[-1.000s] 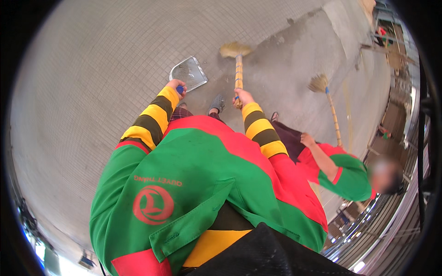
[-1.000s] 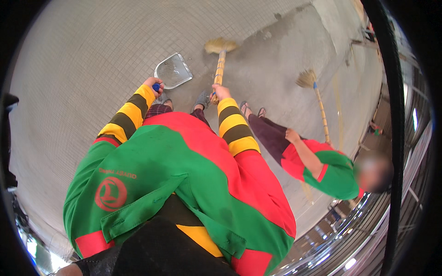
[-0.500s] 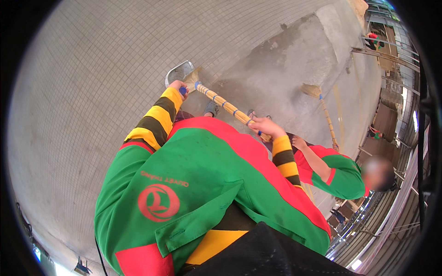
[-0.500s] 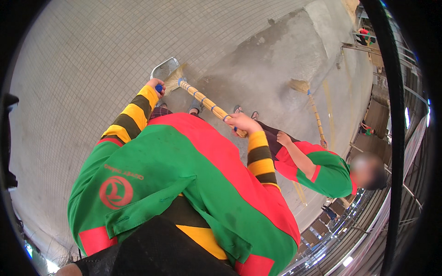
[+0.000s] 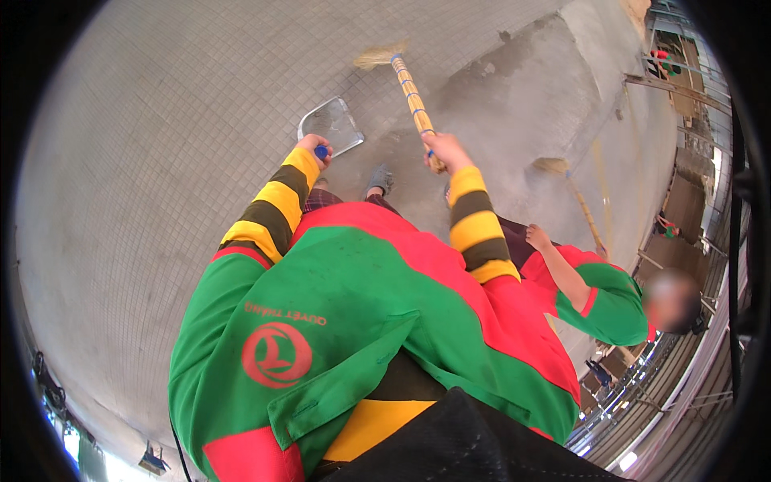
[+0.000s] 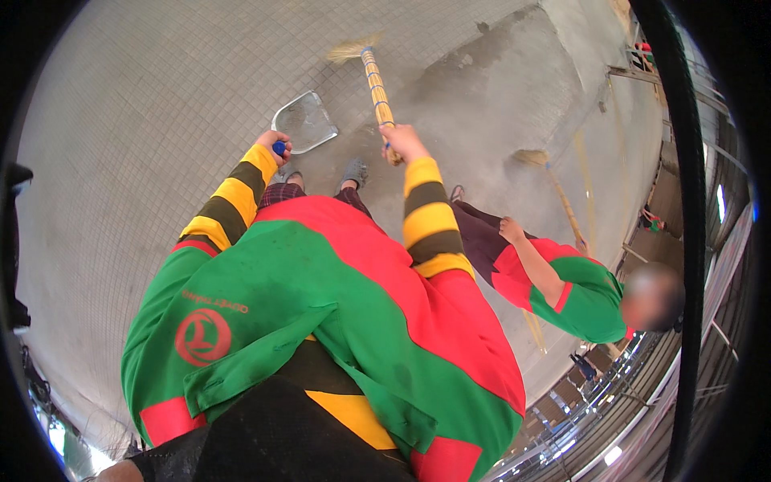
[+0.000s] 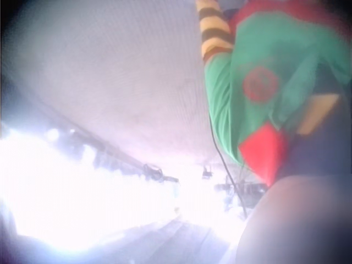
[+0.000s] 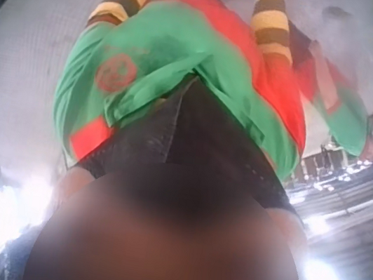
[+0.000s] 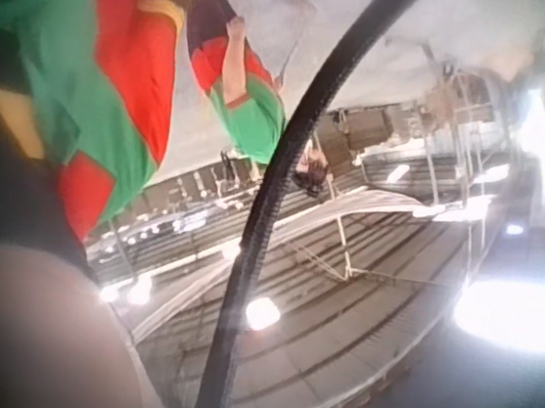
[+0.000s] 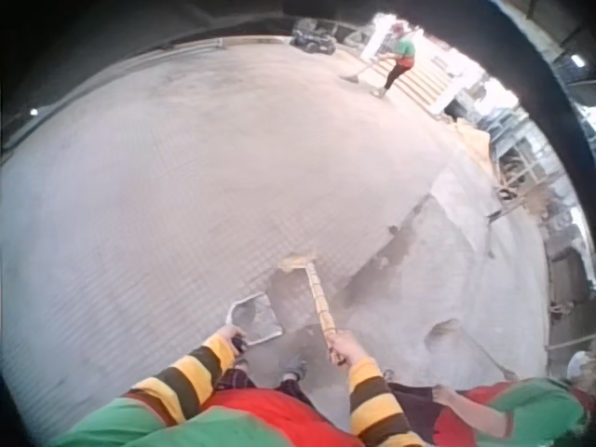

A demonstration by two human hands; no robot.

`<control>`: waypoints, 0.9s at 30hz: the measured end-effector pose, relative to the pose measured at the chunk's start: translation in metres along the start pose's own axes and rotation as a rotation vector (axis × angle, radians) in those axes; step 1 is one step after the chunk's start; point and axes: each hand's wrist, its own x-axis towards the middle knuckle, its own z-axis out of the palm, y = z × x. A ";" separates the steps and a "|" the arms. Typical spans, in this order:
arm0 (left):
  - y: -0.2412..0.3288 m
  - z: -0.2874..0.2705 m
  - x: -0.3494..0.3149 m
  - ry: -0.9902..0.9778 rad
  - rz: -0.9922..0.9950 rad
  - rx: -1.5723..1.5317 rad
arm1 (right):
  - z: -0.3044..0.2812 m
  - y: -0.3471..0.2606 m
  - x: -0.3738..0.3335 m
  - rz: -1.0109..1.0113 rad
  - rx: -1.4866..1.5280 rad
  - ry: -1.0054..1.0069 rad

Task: The person sweeps a tiled floor using a broom and dustpan, gathering debris into the dustpan. They coordinate with another person who also sweeps nearby.

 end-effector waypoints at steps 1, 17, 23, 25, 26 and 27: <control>0.000 -0.002 -0.001 -0.004 0.005 0.001 | 0.016 0.004 0.017 -0.008 -0.032 -0.010; 0.009 0.005 -0.001 -0.059 0.040 0.000 | -0.004 0.113 -0.119 0.087 -0.274 -0.209; 0.009 -0.010 0.005 -0.106 0.024 0.050 | -0.022 0.120 -0.189 0.291 0.312 -0.190; 0.014 -0.023 0.005 -0.103 -0.015 0.018 | -0.025 0.119 -0.200 0.312 0.451 -0.156; 0.016 -0.031 0.004 -0.107 -0.027 0.035 | -0.026 0.118 -0.204 0.309 0.500 -0.130; 0.019 -0.038 0.002 -0.118 -0.029 0.048 | -0.027 0.117 -0.206 0.326 0.511 -0.072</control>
